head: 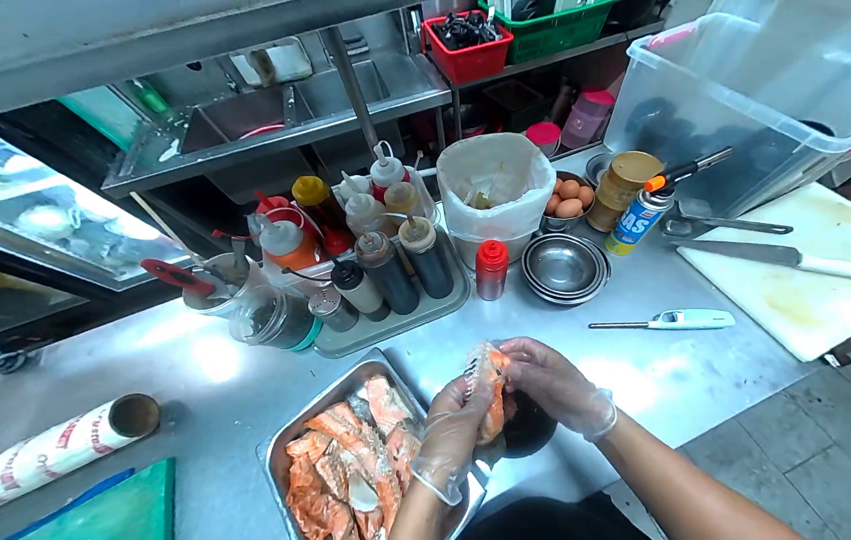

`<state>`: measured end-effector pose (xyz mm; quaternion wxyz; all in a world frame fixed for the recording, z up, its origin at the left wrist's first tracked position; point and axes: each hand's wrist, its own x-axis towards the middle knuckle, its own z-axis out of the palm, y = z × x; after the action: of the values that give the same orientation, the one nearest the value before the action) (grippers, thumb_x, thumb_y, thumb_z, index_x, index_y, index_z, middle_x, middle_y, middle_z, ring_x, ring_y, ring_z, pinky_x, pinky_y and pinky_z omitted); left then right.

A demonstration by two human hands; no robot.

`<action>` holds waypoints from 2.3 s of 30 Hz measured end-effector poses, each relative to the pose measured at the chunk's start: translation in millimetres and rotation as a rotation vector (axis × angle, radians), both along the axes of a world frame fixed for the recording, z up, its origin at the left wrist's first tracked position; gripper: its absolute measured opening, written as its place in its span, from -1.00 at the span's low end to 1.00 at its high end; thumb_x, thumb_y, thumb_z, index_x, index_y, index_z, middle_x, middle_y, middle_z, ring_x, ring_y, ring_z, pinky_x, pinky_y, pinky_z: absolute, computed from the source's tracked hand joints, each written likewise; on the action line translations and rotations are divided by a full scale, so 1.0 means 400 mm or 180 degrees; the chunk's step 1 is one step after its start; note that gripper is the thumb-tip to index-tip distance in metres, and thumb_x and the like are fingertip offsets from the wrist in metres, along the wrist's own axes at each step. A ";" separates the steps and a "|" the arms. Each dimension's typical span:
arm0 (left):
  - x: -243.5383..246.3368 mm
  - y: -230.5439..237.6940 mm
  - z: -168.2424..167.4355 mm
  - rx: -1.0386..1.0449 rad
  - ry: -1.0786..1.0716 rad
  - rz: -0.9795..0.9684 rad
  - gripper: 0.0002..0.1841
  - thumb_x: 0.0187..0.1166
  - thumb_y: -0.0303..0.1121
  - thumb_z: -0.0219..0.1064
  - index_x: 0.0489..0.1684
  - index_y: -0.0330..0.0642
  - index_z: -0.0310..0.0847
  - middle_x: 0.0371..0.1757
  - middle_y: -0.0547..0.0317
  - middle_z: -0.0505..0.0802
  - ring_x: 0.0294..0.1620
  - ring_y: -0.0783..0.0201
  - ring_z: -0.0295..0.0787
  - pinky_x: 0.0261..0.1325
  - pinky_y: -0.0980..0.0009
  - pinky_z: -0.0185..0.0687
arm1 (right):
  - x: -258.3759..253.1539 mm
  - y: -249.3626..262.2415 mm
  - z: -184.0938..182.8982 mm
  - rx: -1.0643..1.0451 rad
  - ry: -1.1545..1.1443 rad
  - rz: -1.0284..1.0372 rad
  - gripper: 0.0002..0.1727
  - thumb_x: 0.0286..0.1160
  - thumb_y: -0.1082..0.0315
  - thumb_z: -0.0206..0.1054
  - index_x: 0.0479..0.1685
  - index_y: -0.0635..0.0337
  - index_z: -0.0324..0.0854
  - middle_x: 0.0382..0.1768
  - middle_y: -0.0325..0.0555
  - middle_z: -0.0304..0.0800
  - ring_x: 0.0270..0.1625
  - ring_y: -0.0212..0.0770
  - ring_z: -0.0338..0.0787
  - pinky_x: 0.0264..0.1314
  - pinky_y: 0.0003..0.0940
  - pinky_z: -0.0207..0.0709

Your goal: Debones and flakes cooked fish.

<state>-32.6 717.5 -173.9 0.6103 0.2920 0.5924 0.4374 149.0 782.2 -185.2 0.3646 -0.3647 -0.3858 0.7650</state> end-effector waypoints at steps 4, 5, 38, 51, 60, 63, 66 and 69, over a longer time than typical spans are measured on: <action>0.010 -0.006 0.001 -0.0019 -0.0027 -0.0185 -0.73 0.62 -0.33 0.41 0.14 -0.29 0.71 -0.13 0.02 0.90 -0.16 0.22 0.87 0.01 0.28 0.83 | -0.023 0.008 0.001 0.0002 0.0078 -0.0122 -0.67 0.41 0.35 0.50 0.11 0.27 0.66 -0.13 0.01 0.83 -0.07 -0.21 0.81 0.14 -0.21 0.71; 0.014 -0.009 0.000 0.0000 -0.0022 -0.0117 -0.74 0.63 -0.34 0.41 0.15 -0.30 0.71 -0.13 0.01 0.90 -0.16 0.21 0.88 0.00 0.28 0.83 | -0.028 0.005 -0.002 -0.0014 -0.0006 -0.0178 -0.74 0.44 0.36 0.48 0.02 0.29 0.69 -0.20 0.01 0.83 -0.14 -0.22 0.80 0.07 -0.23 0.71; 0.045 -0.027 -0.043 0.0003 0.0277 -0.0167 -0.70 0.72 -0.39 0.25 0.32 -0.28 0.55 -0.04 0.05 0.89 -0.09 0.24 0.89 0.06 0.29 0.85 | 0.001 -0.063 -0.074 -0.0262 -0.0134 -0.0277 -0.81 0.50 0.34 0.45 -0.15 0.29 0.62 -0.34 -0.06 0.75 -0.35 -0.24 0.73 -0.20 -0.28 0.69; 0.046 -0.025 -0.029 0.0321 0.0371 0.0132 -0.81 0.63 -0.42 0.37 0.03 -0.31 0.53 -0.20 -0.02 0.86 -0.22 0.19 0.87 -0.10 0.29 0.86 | -0.025 -0.055 -0.042 0.0038 -0.0451 -0.0080 -0.76 0.41 0.29 0.55 -0.14 0.29 0.74 -0.28 0.01 0.87 -0.23 -0.18 0.85 -0.10 -0.25 0.76; 0.016 -0.012 -0.031 0.0290 0.0326 0.0596 -0.80 0.64 -0.42 0.36 0.06 -0.32 0.57 -0.25 -0.04 0.85 -0.29 0.18 0.83 -0.18 0.27 0.82 | 0.010 -0.058 -0.071 -0.0148 -0.0219 -0.0377 -0.87 0.52 0.37 0.41 -0.19 0.28 0.68 -0.39 -0.08 0.75 -0.40 -0.27 0.69 -0.24 -0.32 0.65; -0.001 -0.004 -0.011 0.0161 0.0014 0.0471 -0.81 0.64 -0.45 0.36 0.09 -0.33 0.59 -0.17 -0.09 0.86 -0.21 0.15 0.85 -0.09 0.24 0.81 | 0.031 -0.038 -0.073 -0.0316 0.0100 -0.0261 -0.84 0.56 0.29 0.37 -0.10 0.21 0.68 -0.26 -0.08 0.77 -0.29 -0.28 0.72 -0.13 -0.33 0.67; 0.010 0.002 -0.010 0.0117 -0.0148 0.0269 -0.79 0.63 -0.45 0.36 0.11 -0.35 0.62 -0.13 -0.10 0.87 -0.15 0.14 0.86 0.00 0.22 0.82 | 0.015 -0.037 -0.066 -0.0257 0.0147 0.0310 -0.65 0.49 0.20 0.46 0.12 0.20 0.62 -0.10 -0.05 0.79 -0.11 -0.21 0.78 0.01 -0.23 0.70; 0.025 0.007 -0.021 0.0110 -0.0145 0.0162 -0.76 0.61 -0.43 0.39 0.12 -0.35 0.65 -0.13 -0.08 0.86 -0.15 0.15 0.85 -0.01 0.23 0.83 | -0.008 -0.046 -0.050 -0.0080 -0.0200 0.0590 -0.53 0.38 0.26 0.58 0.23 0.27 0.63 0.03 0.03 0.86 0.07 -0.14 0.85 0.18 -0.16 0.74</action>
<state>-22.5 720.4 -182.4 0.6072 0.2772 0.5780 0.4695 145.6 763.8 -205.1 0.2753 -0.3557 -0.4196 0.7884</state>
